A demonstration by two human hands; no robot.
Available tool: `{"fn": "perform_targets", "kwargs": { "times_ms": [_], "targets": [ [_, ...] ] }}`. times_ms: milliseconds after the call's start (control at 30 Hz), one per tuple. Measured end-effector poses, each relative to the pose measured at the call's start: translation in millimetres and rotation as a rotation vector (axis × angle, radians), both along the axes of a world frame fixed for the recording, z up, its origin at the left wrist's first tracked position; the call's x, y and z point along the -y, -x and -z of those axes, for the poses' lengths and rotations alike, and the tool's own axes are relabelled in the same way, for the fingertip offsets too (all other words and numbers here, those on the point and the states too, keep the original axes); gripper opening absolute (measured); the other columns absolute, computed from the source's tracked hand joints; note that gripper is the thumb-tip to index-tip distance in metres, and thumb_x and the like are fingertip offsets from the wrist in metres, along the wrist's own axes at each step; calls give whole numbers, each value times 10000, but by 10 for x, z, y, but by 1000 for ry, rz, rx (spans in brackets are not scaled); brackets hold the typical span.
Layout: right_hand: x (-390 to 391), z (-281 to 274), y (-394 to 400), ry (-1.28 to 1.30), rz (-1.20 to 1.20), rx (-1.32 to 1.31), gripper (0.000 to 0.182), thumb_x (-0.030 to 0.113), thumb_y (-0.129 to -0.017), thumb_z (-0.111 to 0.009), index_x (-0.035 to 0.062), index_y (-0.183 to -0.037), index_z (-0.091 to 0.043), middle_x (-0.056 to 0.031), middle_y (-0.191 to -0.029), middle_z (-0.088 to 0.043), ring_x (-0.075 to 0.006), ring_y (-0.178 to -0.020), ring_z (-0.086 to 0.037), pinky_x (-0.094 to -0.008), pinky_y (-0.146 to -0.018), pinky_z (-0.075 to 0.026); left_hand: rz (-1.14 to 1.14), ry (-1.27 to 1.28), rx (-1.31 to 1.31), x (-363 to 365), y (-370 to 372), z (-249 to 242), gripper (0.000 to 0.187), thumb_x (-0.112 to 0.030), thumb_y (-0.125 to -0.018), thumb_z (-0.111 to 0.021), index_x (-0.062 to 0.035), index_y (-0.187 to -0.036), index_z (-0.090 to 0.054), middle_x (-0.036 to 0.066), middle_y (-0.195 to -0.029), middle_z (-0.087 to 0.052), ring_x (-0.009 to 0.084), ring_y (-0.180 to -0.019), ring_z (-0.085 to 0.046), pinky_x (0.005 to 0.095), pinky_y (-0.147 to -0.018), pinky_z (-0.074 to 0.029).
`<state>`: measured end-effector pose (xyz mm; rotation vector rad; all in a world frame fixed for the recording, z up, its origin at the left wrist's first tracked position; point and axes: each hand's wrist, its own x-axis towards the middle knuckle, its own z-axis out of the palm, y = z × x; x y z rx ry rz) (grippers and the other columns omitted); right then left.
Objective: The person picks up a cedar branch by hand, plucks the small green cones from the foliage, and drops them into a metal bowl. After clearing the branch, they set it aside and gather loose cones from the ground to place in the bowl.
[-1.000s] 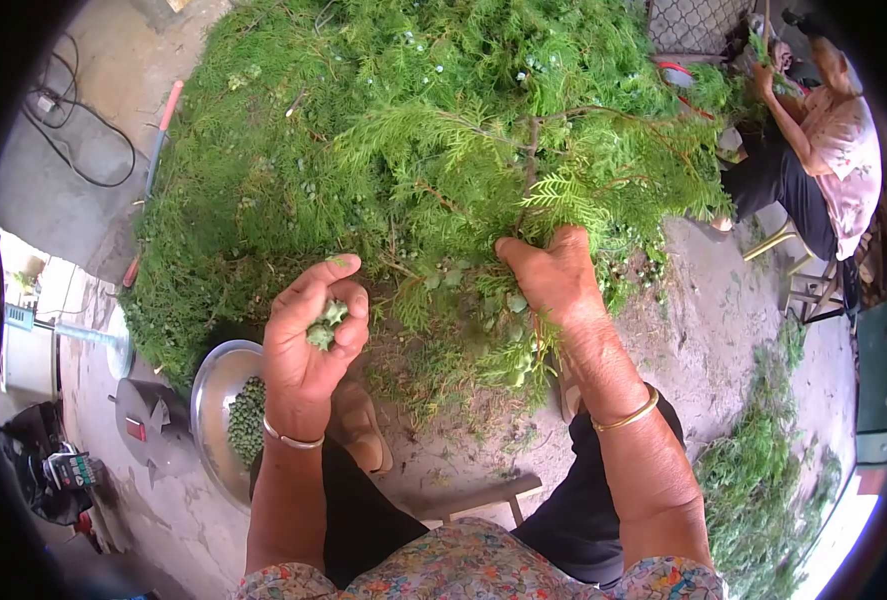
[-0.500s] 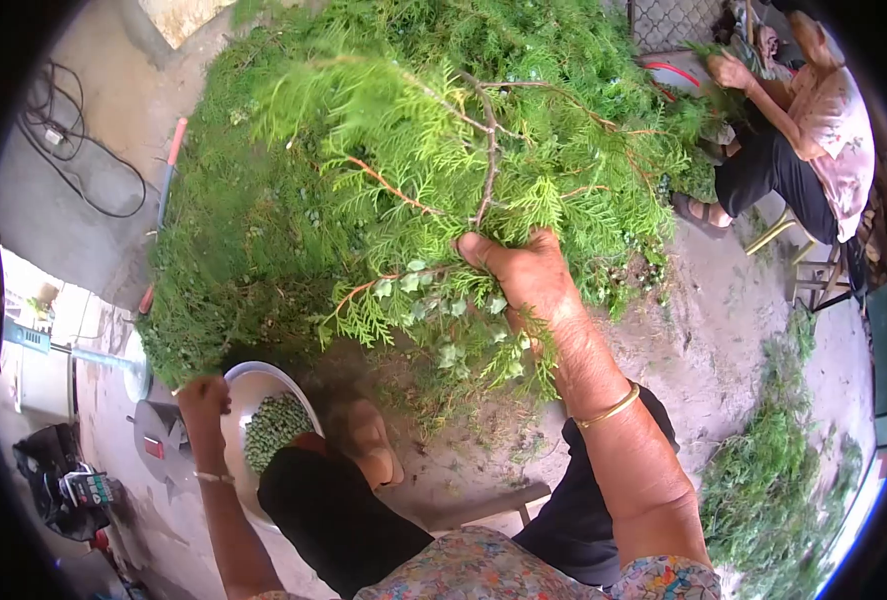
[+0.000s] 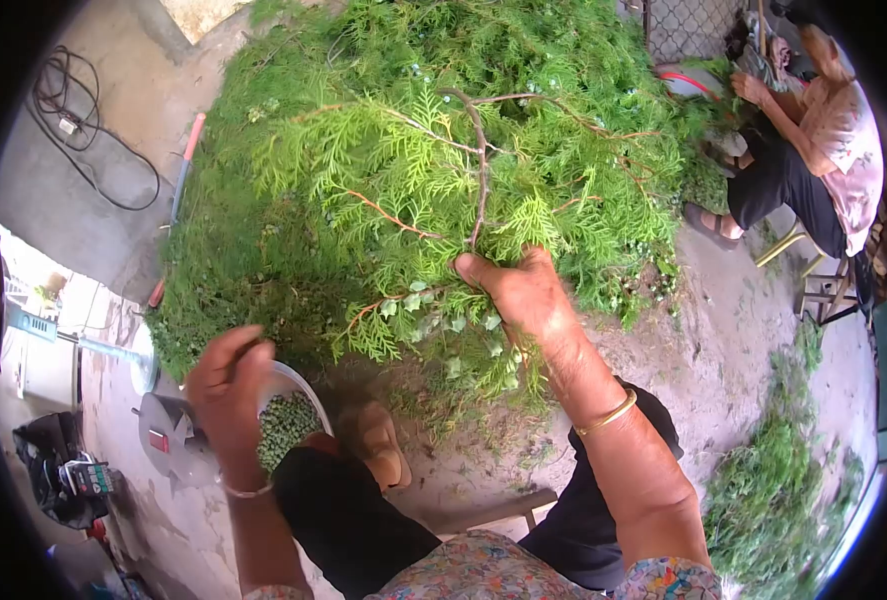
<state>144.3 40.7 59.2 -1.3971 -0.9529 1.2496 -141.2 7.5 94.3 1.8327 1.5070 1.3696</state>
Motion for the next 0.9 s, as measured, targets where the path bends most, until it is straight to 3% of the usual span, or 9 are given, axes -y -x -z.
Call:
{"fn": "perform_targets", "kwargs": {
  "times_ms": [100,167,300,367,400,500,567,667,900],
  "targets": [
    [-20,119,62,-138,59,-63,219,141,-797,-674,-15,-948,-645,-49,-815,-654,-125,-708,-552,-305,-683,-454,318,-228,-181,-187,-659,-30,214,3,-722,-679,17,-930,-626,67,-770,-619,98,-575,-548,225,-518,-435],
    [-10,94,94,-141,102,-136,207,136,-799,-669,-23,-930,-648,-45,-798,-655,-120,-696,-550,-305,-675,-456,412,-222,-336,-277,-930,47,244,-29,-713,-708,22,-931,-612,101,-745,-598,146,-561,-556,247,-507,-439],
    [-30,200,25,-178,56,-91,199,139,-802,-664,-34,-902,-647,-43,-755,-649,-105,-659,-539,-293,-622,-454,350,-227,-477,-352,-1114,311,271,-35,-710,-718,14,-945,-594,113,-732,-576,170,-565,-555,267,-498,-442],
    [-35,277,-50,-41,14,109,183,139,-800,-666,-32,-865,-652,-37,-704,-636,-89,-602,-517,-285,-554,-436,384,-135,-230,-354,-1081,457,262,-54,-733,-677,-6,-962,-560,136,-801,-576,284,-629,-586,360,-540,-456],
    [-20,264,-35,-36,14,108,183,139,-800,-666,-32,-865,-652,-37,-704,-636,-89,-602,-517,-285,-554,-436,385,-130,-230,-370,-1052,509,262,-54,-733,-677,-6,-962,-560,136,-801,-576,284,-629,-586,360,-540,-456],
    [40,115,15,-156,60,-26,177,147,-797,-670,-28,-819,-655,-31,-641,-612,-75,-552,-484,-278,-507,-410,457,-77,-3,-386,-1000,544,285,37,-700,-678,3,-962,-573,113,-766,-565,166,-573,-547,272,-521,-452],
    [68,69,14,-90,84,66,189,160,-797,-672,-28,-798,-655,-36,-622,-606,-79,-540,-481,-285,-505,-407,432,-122,-184,-349,-1013,476,321,-9,-696,-660,-15,-993,-537,135,-806,-560,296,-622,-578,371,-534,-455],
    [68,125,-37,-7,47,131,197,166,-795,-673,-30,-810,-657,-40,-628,-610,-87,-537,-488,-297,-508,-413,380,-271,-343,-339,-1047,494,342,-1,-672,-662,-19,-988,-532,134,-787,-545,292,-596,-561,373,-514,-443],
    [118,-60,50,-1,16,180,199,158,-792,-677,-27,-863,-655,-61,-698,-638,-107,-598,-531,-310,-569,-450,368,-373,-392,-355,-1020,554,293,22,-684,-646,-14,-951,-530,131,-790,-549,288,-595,-558,373,-506,-440]
  ]
}}
